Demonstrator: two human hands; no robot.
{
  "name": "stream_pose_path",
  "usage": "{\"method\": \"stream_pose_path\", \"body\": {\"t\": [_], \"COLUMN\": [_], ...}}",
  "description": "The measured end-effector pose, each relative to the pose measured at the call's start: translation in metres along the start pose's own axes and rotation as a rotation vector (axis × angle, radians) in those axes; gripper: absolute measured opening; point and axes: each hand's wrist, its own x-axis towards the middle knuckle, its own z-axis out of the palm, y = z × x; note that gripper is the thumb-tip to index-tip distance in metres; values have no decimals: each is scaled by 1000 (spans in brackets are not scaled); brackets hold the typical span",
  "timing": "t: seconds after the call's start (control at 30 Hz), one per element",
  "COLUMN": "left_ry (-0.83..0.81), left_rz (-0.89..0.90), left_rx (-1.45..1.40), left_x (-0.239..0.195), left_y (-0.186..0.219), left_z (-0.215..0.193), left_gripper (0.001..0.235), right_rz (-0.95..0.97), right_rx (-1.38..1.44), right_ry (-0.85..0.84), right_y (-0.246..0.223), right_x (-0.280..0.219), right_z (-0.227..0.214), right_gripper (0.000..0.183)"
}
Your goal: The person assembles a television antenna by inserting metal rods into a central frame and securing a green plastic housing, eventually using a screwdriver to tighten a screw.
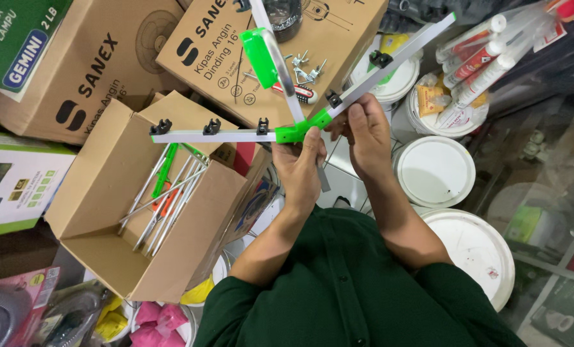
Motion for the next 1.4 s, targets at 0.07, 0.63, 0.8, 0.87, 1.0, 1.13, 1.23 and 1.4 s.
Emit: {"method": "stream_pose_path", "body": {"t": [0.07,0.63,0.8,0.87,1.0,1.13,1.23,1.4], "left_ry": [4,-6,-11,10,-30,-31,-36,-53], "left_rz": [3,-19,-6,-13,-35,-55,-56,38], "left_rx": [33,21,-4,-3,-39,-189,-223,-66], "left_x": [0,1,2,2,-1,-3,-6,-7], "left_y": [0,5,3,2,3,0,-8,-23], "left_z": [0,-2,-6,-6,-7,-10,-15,-26], "left_gripper": [21,21,20,20,18,17,19,20], "right_rz": [12,32,64,54,49,104,51,-38], "right_rx": [-19,-90,-97,-107,-245,-63,-88,-190], "right_ry": [42,72,71,21,-170,-157,-131,-36], "right_y": [0,3,9,16,32,33,41,59], "right_x": [4,9,6,1,-2,-3,-3,-7], "right_z": [1,4,1,-5,-17,-13,-17,-31], "right_gripper": [21,19,25,31,28,31,31,29]}}
